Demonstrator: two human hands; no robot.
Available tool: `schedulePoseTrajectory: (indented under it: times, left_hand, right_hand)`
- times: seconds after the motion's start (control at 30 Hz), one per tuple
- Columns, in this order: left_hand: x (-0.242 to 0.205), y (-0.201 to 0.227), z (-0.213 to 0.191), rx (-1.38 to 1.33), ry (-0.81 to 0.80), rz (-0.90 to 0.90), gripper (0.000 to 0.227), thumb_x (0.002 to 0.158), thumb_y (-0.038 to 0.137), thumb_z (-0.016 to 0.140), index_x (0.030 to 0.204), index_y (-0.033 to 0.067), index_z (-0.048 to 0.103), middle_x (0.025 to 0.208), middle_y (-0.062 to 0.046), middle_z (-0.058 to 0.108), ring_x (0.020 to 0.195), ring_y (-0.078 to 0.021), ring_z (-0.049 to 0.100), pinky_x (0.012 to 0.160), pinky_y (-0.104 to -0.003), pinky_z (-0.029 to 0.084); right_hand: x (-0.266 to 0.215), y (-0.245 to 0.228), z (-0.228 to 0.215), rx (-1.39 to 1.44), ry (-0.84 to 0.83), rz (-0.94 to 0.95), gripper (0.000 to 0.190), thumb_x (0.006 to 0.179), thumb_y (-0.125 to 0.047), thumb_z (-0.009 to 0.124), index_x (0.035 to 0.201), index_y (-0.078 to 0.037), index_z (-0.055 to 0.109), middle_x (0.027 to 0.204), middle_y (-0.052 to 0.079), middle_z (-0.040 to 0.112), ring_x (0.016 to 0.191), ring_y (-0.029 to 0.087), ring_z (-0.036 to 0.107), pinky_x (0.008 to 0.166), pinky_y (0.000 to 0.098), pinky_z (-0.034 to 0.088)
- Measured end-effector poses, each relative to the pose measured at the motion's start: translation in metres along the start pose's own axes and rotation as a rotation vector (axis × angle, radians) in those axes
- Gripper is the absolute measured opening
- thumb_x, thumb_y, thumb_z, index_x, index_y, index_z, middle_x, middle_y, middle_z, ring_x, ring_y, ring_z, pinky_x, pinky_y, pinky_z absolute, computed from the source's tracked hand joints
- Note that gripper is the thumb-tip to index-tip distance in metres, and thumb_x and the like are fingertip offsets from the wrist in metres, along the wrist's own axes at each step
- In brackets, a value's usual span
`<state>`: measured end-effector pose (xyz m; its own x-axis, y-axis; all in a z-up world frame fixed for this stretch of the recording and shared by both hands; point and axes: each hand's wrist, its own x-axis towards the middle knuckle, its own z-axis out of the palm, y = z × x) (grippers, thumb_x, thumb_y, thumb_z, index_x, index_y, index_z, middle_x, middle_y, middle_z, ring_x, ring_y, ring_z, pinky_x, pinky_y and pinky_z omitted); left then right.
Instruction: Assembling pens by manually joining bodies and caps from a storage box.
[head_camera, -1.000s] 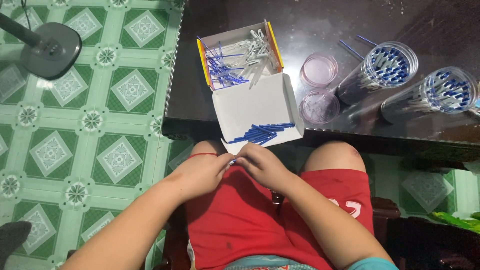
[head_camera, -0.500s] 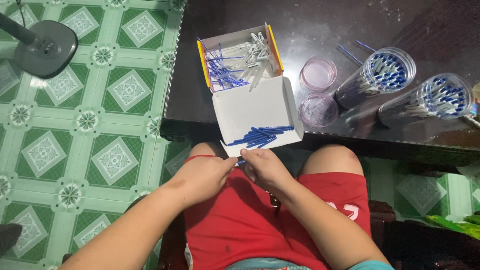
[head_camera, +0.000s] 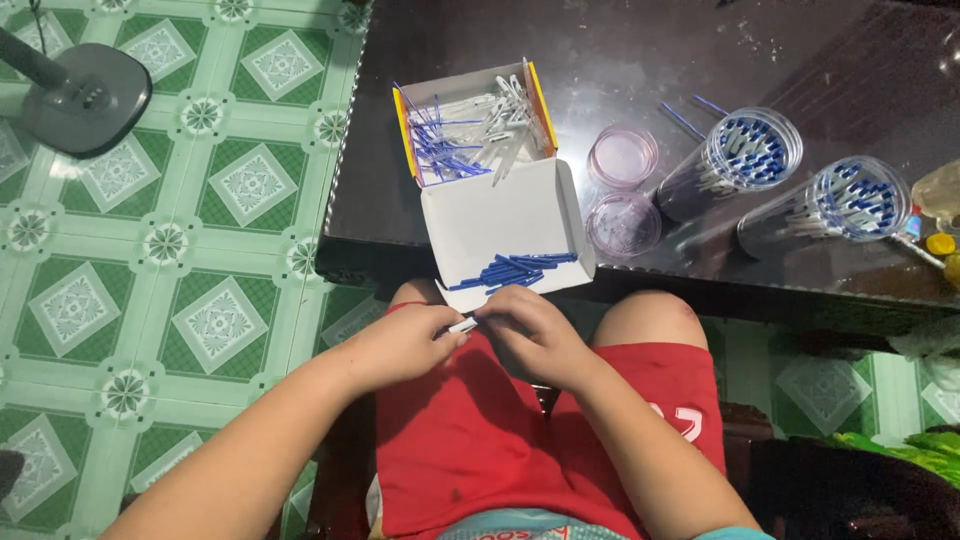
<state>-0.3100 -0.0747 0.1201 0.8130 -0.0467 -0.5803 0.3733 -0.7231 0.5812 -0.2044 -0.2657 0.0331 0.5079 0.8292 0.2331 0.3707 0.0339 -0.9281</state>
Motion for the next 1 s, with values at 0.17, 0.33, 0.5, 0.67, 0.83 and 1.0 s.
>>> schedulePoseTrajectory:
  times: [0.17,0.33,0.5,0.67,0.83,1.0]
  left_hand:
    - [-0.005,0.008,-0.003,-0.037,-0.052,-0.016,0.04,0.102,0.02,0.052,0.136,0.004,0.065,0.096,-0.015,0.08,0.102,-0.032,0.075,0.092,-0.043,0.058]
    - [-0.007,0.008,-0.007,-0.001,-0.031,0.017,0.042,0.104,0.021,0.05,0.142,0.0059,0.061,0.112,-0.02,0.077,0.109,-0.0355,0.073,0.095,-0.044,0.056]
    - [-0.013,0.013,-0.011,-0.023,0.0,0.041,0.044,0.104,0.022,0.051,0.144,0.0069,0.058,0.123,-0.025,0.072,0.12,-0.0414,0.067,0.099,-0.049,0.055]
    - [-0.014,0.016,-0.015,-0.051,-0.003,0.033,0.045,0.105,0.021,0.049,0.148,0.01,0.056,0.125,-0.025,0.07,0.121,-0.0411,0.067,0.1,-0.048,0.055]
    - [-0.016,0.016,-0.018,-0.045,-0.02,0.033,0.045,0.105,0.022,0.049,0.147,0.0101,0.056,0.116,-0.023,0.075,0.115,-0.0398,0.071,0.098,-0.049,0.055]
    - [-0.013,0.009,-0.011,-0.153,-0.041,0.017,0.046,0.104,0.023,0.051,0.148,0.0099,0.057,0.112,-0.019,0.078,0.111,-0.0368,0.074,0.098,-0.046,0.056]
  right_hand:
    - [0.001,0.009,0.005,0.182,-0.068,0.139,0.019,0.099,-0.007,0.06,0.109,-0.004,0.077,0.091,0.016,0.076,0.089,0.028,0.07,0.085,0.0447,0.055]
    - [-0.005,0.042,0.023,0.593,0.128,0.398,0.018,0.096,-0.01,0.064,0.108,0.0,0.073,0.056,0.007,0.057,0.057,0.014,0.054,0.054,0.0261,0.041]
    - [-0.001,0.044,0.021,0.714,0.18,0.372,0.019,0.097,-0.008,0.063,0.11,0.005,0.07,0.046,0.007,0.05,0.045,0.014,0.044,0.048,0.0253,0.033]
    - [-0.002,0.047,0.019,0.718,0.251,0.336,0.02,0.093,-0.003,0.067,0.112,0.004,0.069,0.05,0.007,0.054,0.044,0.013,0.051,0.046,0.0244,0.037]
    - [0.002,0.041,0.02,0.697,0.272,0.357,0.018,0.094,-0.001,0.065,0.111,0.005,0.069,0.052,0.009,0.055,0.047,0.013,0.049,0.048,0.0252,0.036]
    - [0.003,0.026,0.013,0.591,0.211,0.325,0.017,0.097,-0.004,0.064,0.11,0.004,0.073,0.063,0.006,0.057,0.062,0.012,0.052,0.06,0.0264,0.042]
